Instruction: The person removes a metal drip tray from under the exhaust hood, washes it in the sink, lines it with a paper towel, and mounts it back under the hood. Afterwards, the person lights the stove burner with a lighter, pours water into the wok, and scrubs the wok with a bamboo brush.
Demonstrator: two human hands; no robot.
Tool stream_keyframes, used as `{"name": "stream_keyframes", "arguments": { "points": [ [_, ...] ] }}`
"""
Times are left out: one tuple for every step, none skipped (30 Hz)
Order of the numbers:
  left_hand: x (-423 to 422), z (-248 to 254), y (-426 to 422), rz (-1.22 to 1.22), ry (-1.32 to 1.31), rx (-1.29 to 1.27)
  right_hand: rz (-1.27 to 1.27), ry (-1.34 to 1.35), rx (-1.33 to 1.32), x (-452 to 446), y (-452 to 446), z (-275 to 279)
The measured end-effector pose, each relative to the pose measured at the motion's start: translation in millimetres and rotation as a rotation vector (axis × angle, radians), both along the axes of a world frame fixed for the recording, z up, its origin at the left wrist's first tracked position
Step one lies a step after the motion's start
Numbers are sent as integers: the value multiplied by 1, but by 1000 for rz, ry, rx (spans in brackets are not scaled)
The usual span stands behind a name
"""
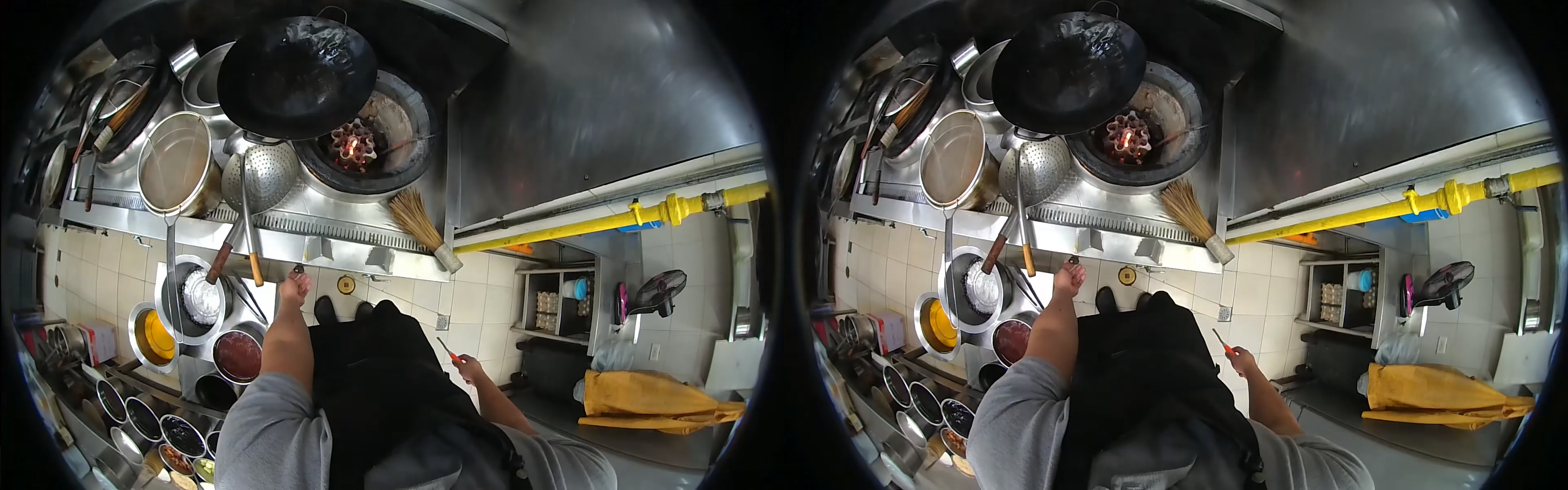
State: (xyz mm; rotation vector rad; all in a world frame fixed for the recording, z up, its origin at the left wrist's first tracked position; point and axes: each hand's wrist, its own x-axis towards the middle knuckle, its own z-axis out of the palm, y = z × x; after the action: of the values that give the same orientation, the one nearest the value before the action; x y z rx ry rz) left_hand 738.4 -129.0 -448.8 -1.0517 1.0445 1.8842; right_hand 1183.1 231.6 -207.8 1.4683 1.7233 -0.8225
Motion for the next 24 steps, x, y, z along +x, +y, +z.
{"name": "stream_keyframes", "arguments": {
  "points": [
    [0,2,0,-1,1,0,14,-4,-8,-1,0,0],
    [-1,4,3,18,2,-30,15,-1,-7,0,0,-2],
    [-1,7,4,36,1,-60,8,-9,-9,3,-2,-3],
    [-1,9,4,37,2,-59,2,-17,-12,6,-2,-5],
    [-1,9,4,45,-1,-54,7,-33,-6,7,-2,-4],
    [-1,10,4,53,-4,-48,6,-33,-6,7,-2,-5],
    [-2,10,3,52,-4,-49,-4,-37,-6,8,-2,-5],
    [-4,9,2,45,-14,-21,-15,-41,-5,9,-2,-5],
    [-4,8,1,37,-25,7,-16,-42,-6,9,-1,-5],
    [-4,7,1,37,-25,7,-11,-46,-11,9,0,-5],
    [-4,7,1,37,-25,12,-5,-50,-17,6,-1,-2],
    [-4,6,2,38,-24,18,-5,-51,-17,3,-3,1],
    [-4,6,3,38,-25,18,-22,-32,-4,0,-6,4],
    [-4,7,4,59,-25,13,-39,-13,9,0,-6,4],
    [-4,7,5,80,-25,8,-38,-15,9,0,-6,4],
    [-4,8,6,81,-26,7,-11,-27,0,-1,-5,4],
    [-4,8,7,103,-23,14,15,-39,-10,-1,-3,3],
    [-4,9,7,125,-20,21,15,-40,-11,0,-3,2],
    [-3,9,7,125,-21,20,15,-38,-10,0,-3,1],
    [-3,9,6,134,-14,26,15,-36,-9,1,-2,-1],
    [-3,8,6,143,-8,32,15,-36,-10,2,-2,-2],
    [-4,8,6,143,-8,32,9,-37,-5,3,-1,-4],
    [-4,5,6,141,-1,35,3,-38,0,0,-3,-1],
    [-4,2,6,138,5,38,3,-38,0,-2,-4,3]
  ]
}}
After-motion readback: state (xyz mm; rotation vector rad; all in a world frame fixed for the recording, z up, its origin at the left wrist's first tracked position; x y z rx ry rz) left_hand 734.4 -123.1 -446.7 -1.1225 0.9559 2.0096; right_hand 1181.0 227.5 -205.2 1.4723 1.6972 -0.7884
